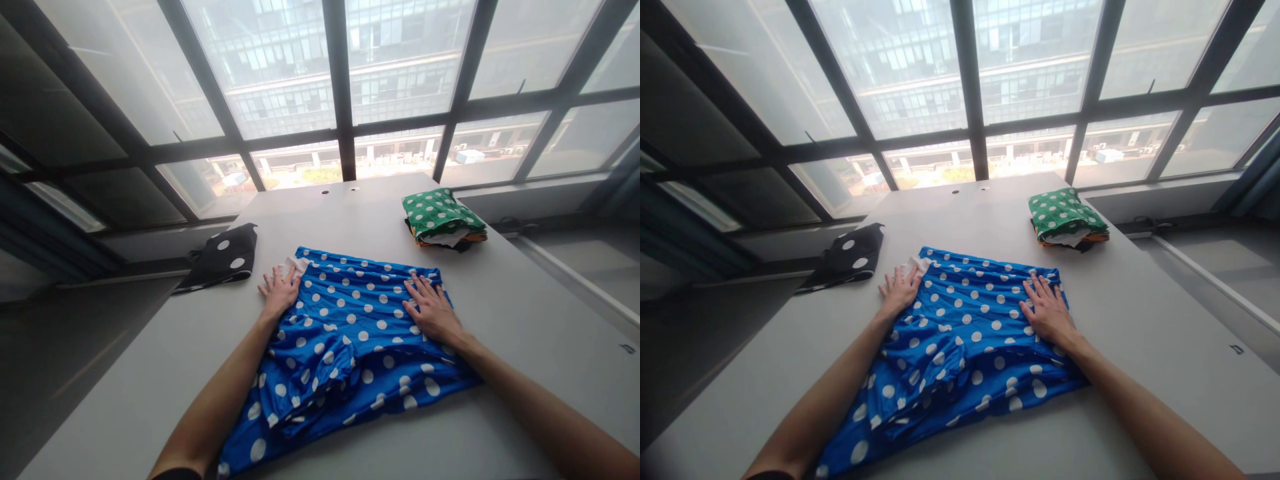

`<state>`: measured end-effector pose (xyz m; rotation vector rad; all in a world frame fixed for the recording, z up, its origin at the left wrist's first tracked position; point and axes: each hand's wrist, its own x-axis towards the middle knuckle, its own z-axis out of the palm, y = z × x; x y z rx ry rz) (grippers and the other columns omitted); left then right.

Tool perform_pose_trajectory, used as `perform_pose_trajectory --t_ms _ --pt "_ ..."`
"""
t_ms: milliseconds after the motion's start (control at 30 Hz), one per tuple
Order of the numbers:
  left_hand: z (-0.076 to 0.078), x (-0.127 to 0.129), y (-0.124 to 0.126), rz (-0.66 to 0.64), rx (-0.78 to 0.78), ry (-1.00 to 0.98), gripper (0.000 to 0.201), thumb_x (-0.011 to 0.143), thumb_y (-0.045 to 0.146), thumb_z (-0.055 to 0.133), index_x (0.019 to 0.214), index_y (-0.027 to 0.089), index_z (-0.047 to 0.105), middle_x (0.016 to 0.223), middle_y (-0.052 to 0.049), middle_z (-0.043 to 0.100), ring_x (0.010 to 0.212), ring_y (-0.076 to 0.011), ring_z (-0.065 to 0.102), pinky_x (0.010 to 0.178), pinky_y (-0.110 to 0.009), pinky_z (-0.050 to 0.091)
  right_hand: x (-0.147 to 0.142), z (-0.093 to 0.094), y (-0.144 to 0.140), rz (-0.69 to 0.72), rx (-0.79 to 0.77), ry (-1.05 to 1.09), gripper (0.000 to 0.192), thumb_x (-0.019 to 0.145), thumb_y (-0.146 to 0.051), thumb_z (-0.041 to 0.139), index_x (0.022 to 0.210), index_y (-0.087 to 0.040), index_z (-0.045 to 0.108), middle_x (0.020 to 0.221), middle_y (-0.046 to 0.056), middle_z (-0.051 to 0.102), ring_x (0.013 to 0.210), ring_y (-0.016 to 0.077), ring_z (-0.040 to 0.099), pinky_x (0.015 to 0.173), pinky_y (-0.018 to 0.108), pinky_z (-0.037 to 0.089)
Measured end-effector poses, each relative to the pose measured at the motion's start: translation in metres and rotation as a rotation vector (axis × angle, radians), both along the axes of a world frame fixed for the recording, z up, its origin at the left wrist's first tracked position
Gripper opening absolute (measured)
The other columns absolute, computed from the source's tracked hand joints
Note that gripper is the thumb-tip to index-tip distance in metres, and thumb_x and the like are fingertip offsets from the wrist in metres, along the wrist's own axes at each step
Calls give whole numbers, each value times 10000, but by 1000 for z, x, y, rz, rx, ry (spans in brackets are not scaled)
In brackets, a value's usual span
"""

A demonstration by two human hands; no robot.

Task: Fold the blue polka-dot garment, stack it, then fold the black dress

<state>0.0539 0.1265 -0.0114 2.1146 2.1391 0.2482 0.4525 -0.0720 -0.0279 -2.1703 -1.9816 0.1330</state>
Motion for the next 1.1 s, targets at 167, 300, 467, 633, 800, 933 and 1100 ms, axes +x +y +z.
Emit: perform_pose_trajectory --t_ms 167,300,467,633,800,933,1100 --pt "25 0 1 80 -10 -25 848 1036 643 193 1664 79 270 1708 -288 196 1577 -500 147 1211 -710 177 2 -5 0 9 13 -6 648 1064 -522 325 1649 -245 360 1753 48 146 1623 272 126 1300 563 111" --pt "36 28 -35 -331 -118 22 834 1040 663 266 1665 112 280 1727 -212 201 1613 -392 103 1268 -620 125 2 -5 -1 13 32 -11 645 1069 -524 330 1653 -253 348 1761 48 100 1626 274 96 1299 572 98" --pt "15 55 -100 -698 -136 28 789 1043 697 293 1680 231 274 1751 -123 150 1620 -360 68 1276 -621 119 4 -5 -3 16 54 -17 639 1074 -523 328 1648 -244 362 1764 61 90 1628 274 77 1300 570 86" --pt "8 53 -117 -724 -44 52 693 1081 610 289 1659 231 337 1752 -106 163 1626 -306 91 1301 -555 119 7 -3 -3 14 109 59 616 1068 -474 350 1612 -196 433 1742 103 222 1617 290 156 1297 566 151" --pt "36 56 -117 -713 -246 59 861 1030 720 321 1696 189 191 1756 -130 49 1617 -376 12 1284 -609 105 30 6 -18 -89 301 249 584 1002 -436 451 1464 -106 591 1582 193 494 1488 330 431 1243 515 337" --pt "52 74 -132 -839 -309 23 1088 952 821 389 1690 167 -71 1745 -152 -59 1603 -405 -71 1276 -630 62 56 9 -41 -279 251 478 610 930 -455 516 1406 -91 631 1419 204 639 1254 342 643 1087 471 512" --pt "39 104 -159 -1168 -213 -18 820 1028 704 393 1696 364 60 1762 -43 18 1618 -360 -19 1280 -639 15 61 18 -60 -426 113 710 642 861 -455 618 1397 -104 650 1299 185 724 1107 330 722 919 398 592"
